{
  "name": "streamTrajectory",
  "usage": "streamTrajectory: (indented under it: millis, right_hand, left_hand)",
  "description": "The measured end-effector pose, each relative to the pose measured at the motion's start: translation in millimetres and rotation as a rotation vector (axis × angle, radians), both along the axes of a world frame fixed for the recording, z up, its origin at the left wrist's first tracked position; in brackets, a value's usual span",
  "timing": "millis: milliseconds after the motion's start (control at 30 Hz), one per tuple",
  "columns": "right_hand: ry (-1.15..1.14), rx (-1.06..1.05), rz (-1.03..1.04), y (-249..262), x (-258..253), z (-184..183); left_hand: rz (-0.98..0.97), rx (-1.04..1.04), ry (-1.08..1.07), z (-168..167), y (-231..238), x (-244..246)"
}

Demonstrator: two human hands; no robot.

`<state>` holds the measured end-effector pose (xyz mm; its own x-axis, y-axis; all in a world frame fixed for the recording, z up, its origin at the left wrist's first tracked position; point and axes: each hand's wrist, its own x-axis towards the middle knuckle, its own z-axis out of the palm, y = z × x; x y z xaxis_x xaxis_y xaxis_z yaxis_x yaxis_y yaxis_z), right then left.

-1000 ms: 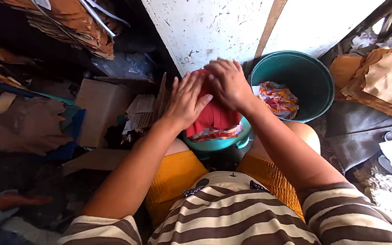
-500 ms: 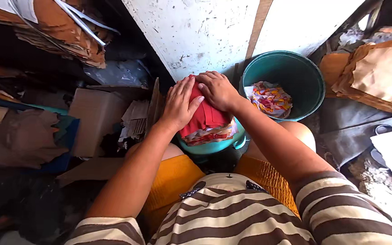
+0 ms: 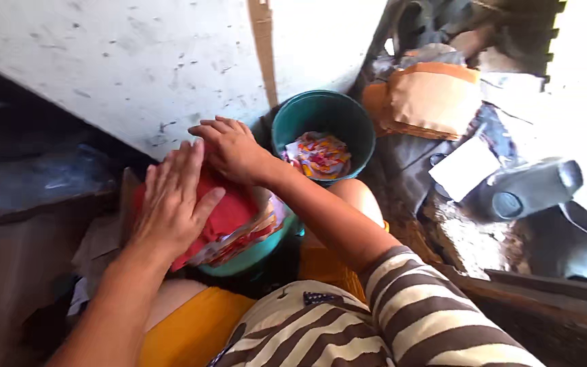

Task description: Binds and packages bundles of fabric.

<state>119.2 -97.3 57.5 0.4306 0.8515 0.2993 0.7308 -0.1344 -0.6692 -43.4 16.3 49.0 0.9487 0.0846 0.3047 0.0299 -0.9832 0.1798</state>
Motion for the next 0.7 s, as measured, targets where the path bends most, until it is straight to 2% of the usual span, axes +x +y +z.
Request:
streamTrajectory:
  millis: [100, 200, 267, 400, 500, 700]
  right_hand:
    - [-0.081, 0.060, -0.218, -65.3, 40.8, 2.6]
    - [-0.187, -0.020, -0.554, -165.8, 87.8, -21.1]
    - [-0.197, -0.118, -0.846, -239.7, 98.6, -43.9]
    - [0.096, -0.341, -1.410, -349.1, 79.3, -94.3]
    - [0.192, -0.508, -1.549, -383.6, 67.1, -116.0]
    - [0.083, -0.466, -1.559, -379.0, 64.3, -125.3]
  left_hand:
    - [-0.006, 0.037, 0.052, -12.6, 9.9, -0.9]
    - [0.006, 0.007, 0.044, -15.7, 13.9, -1.9]
    - [0.019, -0.006, 0.035, -14.9, 14.3, -3.1]
    - [0.024, 0.029, 0.016, -19.6, 18.7, -3.7]
    - [0.010, 0.039, -0.005, -20.8, 16.0, -1.0]
    - [0.044, 0.032, -0.008, -14.7, 11.5, -6.2]
